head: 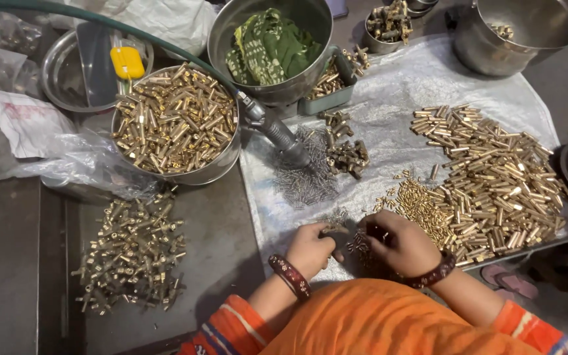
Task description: The person sits at a workbench covered with piles of brass cylindrical fittings and picks up individual parts one at a time, rubbing each against a small black pad and placing it into sorted piles on the metal tray. A rotary grinding tool rests on the bench among the parts while the person continues handling and separating the fittings.
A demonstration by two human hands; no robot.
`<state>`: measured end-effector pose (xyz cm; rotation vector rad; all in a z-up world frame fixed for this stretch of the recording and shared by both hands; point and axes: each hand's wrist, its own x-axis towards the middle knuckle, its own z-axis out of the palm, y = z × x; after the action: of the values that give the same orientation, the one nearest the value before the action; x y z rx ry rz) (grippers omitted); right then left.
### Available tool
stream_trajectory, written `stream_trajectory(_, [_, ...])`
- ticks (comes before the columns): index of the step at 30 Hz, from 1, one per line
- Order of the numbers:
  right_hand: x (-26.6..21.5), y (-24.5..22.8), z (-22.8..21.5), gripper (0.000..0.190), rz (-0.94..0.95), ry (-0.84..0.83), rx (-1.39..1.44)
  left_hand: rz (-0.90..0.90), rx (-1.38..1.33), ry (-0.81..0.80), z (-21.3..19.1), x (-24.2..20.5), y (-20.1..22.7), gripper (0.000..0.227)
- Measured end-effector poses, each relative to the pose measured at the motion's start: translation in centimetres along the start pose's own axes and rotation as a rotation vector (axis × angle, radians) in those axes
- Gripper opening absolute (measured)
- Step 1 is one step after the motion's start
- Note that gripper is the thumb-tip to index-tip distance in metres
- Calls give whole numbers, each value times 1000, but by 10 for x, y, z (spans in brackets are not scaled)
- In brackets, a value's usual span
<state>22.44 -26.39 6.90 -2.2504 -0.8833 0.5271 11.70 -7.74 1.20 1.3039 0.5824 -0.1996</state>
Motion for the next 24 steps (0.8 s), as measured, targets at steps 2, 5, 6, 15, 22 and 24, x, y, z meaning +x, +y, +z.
stream_trajectory(2, [-3, 17, 10, 27, -28, -24, 149, 2, 20, -36, 6, -5, 1, 30])
stream_trajectory(5, [-4, 22, 11, 23, -67, -15, 318, 16, 59, -81, 10, -11, 12, 35])
stream_trajectory(6, [-8, 20, 11, 24, -63, 17, 340, 16, 78, -98, 12, -15, 15, 35])
stream_trajectory(15, [-13, -5, 9, 39, 52, -31, 307, 177, 87, -120, 17, -19, 4, 21])
stream_trajectory(22, [-16, 7, 17, 33, 77, -49, 282, 194, 54, -110, 14, -18, -10, 22])
stream_trajectory(24, [-15, 19, 21, 33, 142, -164, 686, 182, -49, -91, 13, -16, -15, 25])
